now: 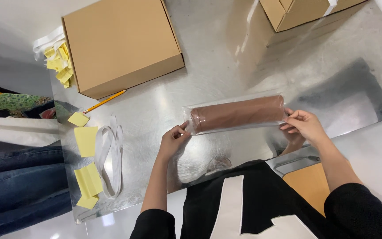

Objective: The person places a plastic-wrapped item into a cardboard box, closes the flaps, and ties a white ribbon around the box in a crisscross pattern, finishing with a bow on top.

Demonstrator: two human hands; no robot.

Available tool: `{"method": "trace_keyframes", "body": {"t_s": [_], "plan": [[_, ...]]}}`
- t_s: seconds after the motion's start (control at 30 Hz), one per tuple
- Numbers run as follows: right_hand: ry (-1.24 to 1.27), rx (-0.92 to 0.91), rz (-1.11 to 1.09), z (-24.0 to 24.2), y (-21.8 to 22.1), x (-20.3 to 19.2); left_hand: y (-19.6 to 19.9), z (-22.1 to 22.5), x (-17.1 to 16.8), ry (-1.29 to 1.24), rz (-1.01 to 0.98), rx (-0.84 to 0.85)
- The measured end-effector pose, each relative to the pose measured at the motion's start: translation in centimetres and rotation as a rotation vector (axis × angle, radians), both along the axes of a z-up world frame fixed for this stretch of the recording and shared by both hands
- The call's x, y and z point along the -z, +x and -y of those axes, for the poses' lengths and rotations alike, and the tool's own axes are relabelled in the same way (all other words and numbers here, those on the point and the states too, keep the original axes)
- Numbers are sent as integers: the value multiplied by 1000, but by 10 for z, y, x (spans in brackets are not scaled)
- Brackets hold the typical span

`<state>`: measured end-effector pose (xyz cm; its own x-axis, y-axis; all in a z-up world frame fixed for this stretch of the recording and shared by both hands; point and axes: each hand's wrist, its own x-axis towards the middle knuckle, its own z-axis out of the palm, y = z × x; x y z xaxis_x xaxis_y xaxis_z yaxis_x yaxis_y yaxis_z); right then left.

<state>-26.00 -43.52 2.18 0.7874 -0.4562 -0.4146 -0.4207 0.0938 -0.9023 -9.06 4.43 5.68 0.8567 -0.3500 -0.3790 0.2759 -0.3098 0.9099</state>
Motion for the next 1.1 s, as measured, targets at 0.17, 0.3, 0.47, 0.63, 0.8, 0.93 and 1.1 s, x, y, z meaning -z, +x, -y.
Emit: {"method": "trace_keyframes", "body": {"t_s": [0.17,0.3,0.47,0.63,0.8,0.93,1.1], "plan": [[-42,-18,17,-4,-6,6,-7,1,-19,-2,-4,17],[-123,17,43,-27,-4,-55,-7,-1,-15,-56,-7,-38],[-558,-54,-127,-30,21,-78,-11,4,-3,-20,-15,-98],[-787,-503,-39,-99,96,-137,-14,6,12,-11,46,-131],[-863,-1032,-351,-143,152,-137,-17,6,7,-11,16,-188],[-935,-1107,-322,-150,155,-120,-22,7,7,12,11,-228],[-961,-1063,-389,-130,147,-112,-26,14,-18,43,-32,-287]]}}
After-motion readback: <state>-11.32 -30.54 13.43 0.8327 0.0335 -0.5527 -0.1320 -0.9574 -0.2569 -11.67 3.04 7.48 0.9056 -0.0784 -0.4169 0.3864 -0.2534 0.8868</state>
